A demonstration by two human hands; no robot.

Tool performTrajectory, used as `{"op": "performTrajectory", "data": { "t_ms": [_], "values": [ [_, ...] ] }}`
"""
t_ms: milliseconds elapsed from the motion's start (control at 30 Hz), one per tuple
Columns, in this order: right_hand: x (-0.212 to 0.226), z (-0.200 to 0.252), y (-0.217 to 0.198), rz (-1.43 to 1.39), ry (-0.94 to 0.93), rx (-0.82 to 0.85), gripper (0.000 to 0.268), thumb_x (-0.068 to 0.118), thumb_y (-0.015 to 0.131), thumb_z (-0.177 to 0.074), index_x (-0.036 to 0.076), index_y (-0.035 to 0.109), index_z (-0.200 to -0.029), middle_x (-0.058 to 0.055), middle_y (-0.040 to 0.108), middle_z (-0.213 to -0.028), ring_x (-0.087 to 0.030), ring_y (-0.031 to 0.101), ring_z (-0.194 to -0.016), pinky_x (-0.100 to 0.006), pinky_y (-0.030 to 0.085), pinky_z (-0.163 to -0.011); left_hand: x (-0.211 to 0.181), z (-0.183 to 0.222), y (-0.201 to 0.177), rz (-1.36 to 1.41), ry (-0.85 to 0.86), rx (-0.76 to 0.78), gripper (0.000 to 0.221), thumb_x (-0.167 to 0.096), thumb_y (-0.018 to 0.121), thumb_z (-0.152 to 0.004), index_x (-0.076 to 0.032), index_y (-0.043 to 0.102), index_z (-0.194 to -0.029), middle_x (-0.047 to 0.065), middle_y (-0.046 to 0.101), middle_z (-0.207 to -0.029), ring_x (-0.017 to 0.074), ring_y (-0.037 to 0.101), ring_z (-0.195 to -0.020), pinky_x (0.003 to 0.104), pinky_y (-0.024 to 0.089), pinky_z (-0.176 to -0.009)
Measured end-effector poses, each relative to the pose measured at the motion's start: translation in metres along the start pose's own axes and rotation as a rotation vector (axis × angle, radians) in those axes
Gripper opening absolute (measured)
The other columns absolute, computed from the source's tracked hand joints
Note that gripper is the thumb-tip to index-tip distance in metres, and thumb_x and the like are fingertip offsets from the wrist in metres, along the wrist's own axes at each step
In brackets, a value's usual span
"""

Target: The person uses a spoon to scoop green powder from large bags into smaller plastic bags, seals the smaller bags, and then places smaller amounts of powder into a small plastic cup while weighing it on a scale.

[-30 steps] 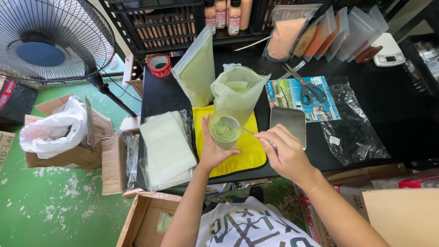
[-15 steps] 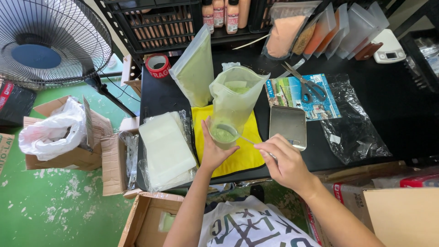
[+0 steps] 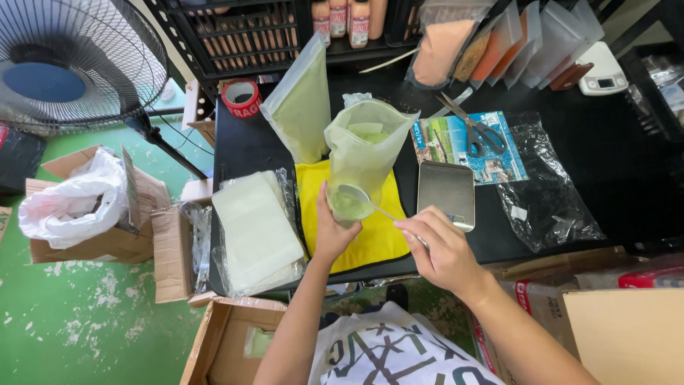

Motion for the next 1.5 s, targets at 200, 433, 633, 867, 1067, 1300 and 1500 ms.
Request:
{"op": "performTrajectory", "data": {
  "t_ms": [200, 433, 633, 867, 1067, 1300, 1500],
  "values": [
    [-0.007, 0.006, -0.003, 0.049, -0.006, -0.008, 0.021, 0.016, 0.055, -0.103, 0.010, 0.075, -0.109, -0.004, 0.064, -0.082, -0.019, 0.064, -0.079, -0.030, 0.058, -0.069, -0.023, 0.003, 0.000, 0.042, 0.052, -0.071, 0.106, -0.001, 0.079, -0.071, -0.008, 0.019, -0.159, 0.026, 0.038, -0.151, 0.0452, 0.041, -0.141, 0.059, 0.038, -0.114],
    [-0.008, -0.001, 0.004, -0.042, 0.060, 0.037, 0.018, 0.015, 0.058, -0.102, 0.009, 0.074, -0.107, -0.005, 0.065, -0.083, -0.020, 0.067, -0.081, -0.030, 0.059, -0.068, -0.022, -0.004, -0.004, -0.005, -0.010, -0.033, 0.110, -0.006, 0.081, -0.069, -0.008, 0.018, -0.159, 0.028, 0.037, -0.152, 0.0458, 0.037, -0.143, 0.060, 0.032, -0.118],
    [-0.016, 0.006, 0.012, 0.030, 0.025, 0.081, 0.016, 0.016, 0.060, -0.101, 0.010, 0.073, -0.107, -0.006, 0.065, -0.085, -0.020, 0.067, -0.085, -0.029, 0.060, -0.072, -0.007, -0.004, -0.003, -0.005, -0.002, -0.015, 0.113, -0.008, 0.082, -0.071, -0.009, 0.014, -0.161, 0.027, 0.036, -0.154, 0.0448, 0.036, -0.144, 0.060, 0.030, -0.117],
    [-0.014, 0.004, 0.015, 0.001, 0.038, 0.081, 0.016, 0.016, 0.060, -0.101, 0.011, 0.073, -0.109, -0.005, 0.066, -0.089, -0.020, 0.067, -0.089, -0.029, 0.060, -0.074, -0.018, -0.007, -0.007, 0.021, -0.072, -0.006, 0.118, -0.007, 0.081, -0.072, -0.011, 0.005, -0.162, 0.026, 0.034, -0.155, 0.0438, 0.035, -0.145, 0.059, 0.031, -0.119],
    [-0.021, 0.002, 0.015, -0.010, 0.064, 0.072, 0.015, 0.017, 0.061, -0.100, 0.013, 0.074, -0.108, -0.004, 0.067, -0.088, -0.019, 0.067, -0.089, -0.028, 0.060, -0.075, -0.012, -0.010, -0.005, 0.008, -0.032, 0.004, 0.127, -0.012, 0.087, -0.068, -0.011, 0.001, -0.162, 0.028, 0.033, -0.156, 0.0452, 0.033, -0.146, 0.059, 0.028, -0.120],
    [-0.021, 0.005, 0.016, -0.012, 0.074, 0.047, 0.019, 0.018, 0.059, -0.102, 0.012, 0.074, -0.111, -0.004, 0.066, -0.089, -0.018, 0.066, -0.089, -0.029, 0.059, -0.076, -0.041, -0.022, -0.021, -0.045, 0.290, -0.039, 0.123, -0.022, 0.100, -0.058, -0.004, 0.027, -0.156, 0.018, 0.046, -0.152, 0.0358, 0.040, -0.144, 0.048, 0.027, -0.122],
    [-0.025, 0.008, 0.012, -0.062, 0.099, 0.029, 0.021, 0.018, 0.057, -0.102, 0.012, 0.075, -0.109, -0.003, 0.066, -0.086, -0.019, 0.066, -0.086, -0.030, 0.059, -0.074, -0.047, -0.026, -0.027, -0.016, 0.329, -0.007, 0.122, -0.017, 0.098, -0.060, -0.004, 0.023, -0.155, 0.015, 0.051, -0.149, 0.0308, 0.048, -0.139, 0.043, 0.031, -0.121]
  ]
}}
Point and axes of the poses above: each hand's wrist, its own z-axis away from the middle knuckle, its own y-axis out of the palm, x = y × z, the point moved 5 cm from there along -z, towards the middle knuckle
